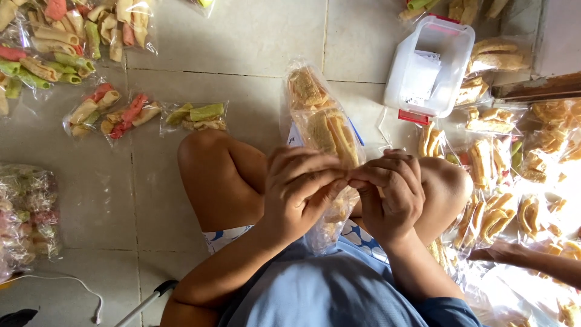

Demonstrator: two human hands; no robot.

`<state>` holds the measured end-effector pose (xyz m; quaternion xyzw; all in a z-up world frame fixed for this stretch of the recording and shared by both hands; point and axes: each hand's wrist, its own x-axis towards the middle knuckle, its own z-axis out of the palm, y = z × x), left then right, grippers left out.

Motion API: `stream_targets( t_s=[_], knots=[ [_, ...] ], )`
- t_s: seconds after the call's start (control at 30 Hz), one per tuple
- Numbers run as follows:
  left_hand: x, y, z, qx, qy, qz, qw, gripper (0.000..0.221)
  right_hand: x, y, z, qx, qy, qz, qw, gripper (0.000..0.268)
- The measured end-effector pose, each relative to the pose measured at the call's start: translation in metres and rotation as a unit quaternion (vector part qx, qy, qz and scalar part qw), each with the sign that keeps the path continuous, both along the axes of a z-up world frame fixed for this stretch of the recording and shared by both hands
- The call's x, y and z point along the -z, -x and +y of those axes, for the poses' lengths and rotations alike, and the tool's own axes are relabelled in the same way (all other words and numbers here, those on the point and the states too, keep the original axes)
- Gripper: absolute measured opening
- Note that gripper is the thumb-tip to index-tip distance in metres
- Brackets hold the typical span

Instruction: Manually filling plastic bags with snack crackers and sealing them using a stapler.

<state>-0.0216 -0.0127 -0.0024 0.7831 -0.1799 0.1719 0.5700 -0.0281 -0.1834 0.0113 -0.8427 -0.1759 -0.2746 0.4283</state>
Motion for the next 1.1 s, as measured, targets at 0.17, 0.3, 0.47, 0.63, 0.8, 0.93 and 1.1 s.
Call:
stream_targets(
  t_s=[0.17, 0.3, 0.47, 0.63, 0.8, 0.93, 1.1],
  knots=[
    [-0.014, -0.011, 0.005, -0.003, -0.056, -0.01, 0.998, 0.01, -0.009, -0.005, -0.002, 0.004, -0.023, 0.099, 0.995, 0.012],
    [-0.009, -0.02, 0.01, -0.021, -0.028, 0.002, 0.999, 0.009, -0.004, -0.041, -0.021, -0.021, -0.034, 0.19, 0.981, 0.038],
    [-0.003, -0.026, 0.019, -0.036, 0.036, 0.032, 0.998, 0.011, 0.079, -0.091, -0.064, 0.028, 0.023, 0.375, 0.926, 0.03],
    [-0.011, -0.027, 0.016, -0.032, 0.034, 0.03, 0.998, 0.011, 0.221, -0.097, -0.072, 0.039, 0.357, 0.618, 0.699, 0.068],
    [-0.013, -0.027, 0.015, -0.025, 0.035, 0.025, 0.999, 0.011, 0.302, -0.085, -0.075, 0.031, 0.46, 0.557, 0.691, 0.071],
    [-0.011, -0.027, 0.013, -0.018, 0.042, 0.019, 0.999, 0.012, 0.304, -0.084, -0.078, 0.032, 0.456, 0.534, 0.712, 0.071],
    [-0.013, -0.029, 0.012, -0.004, 0.031, 0.018, 0.999, 0.012, 0.148, -0.067, -0.124, 0.184, 0.019, 0.632, 0.752, 0.038]
  ],
)
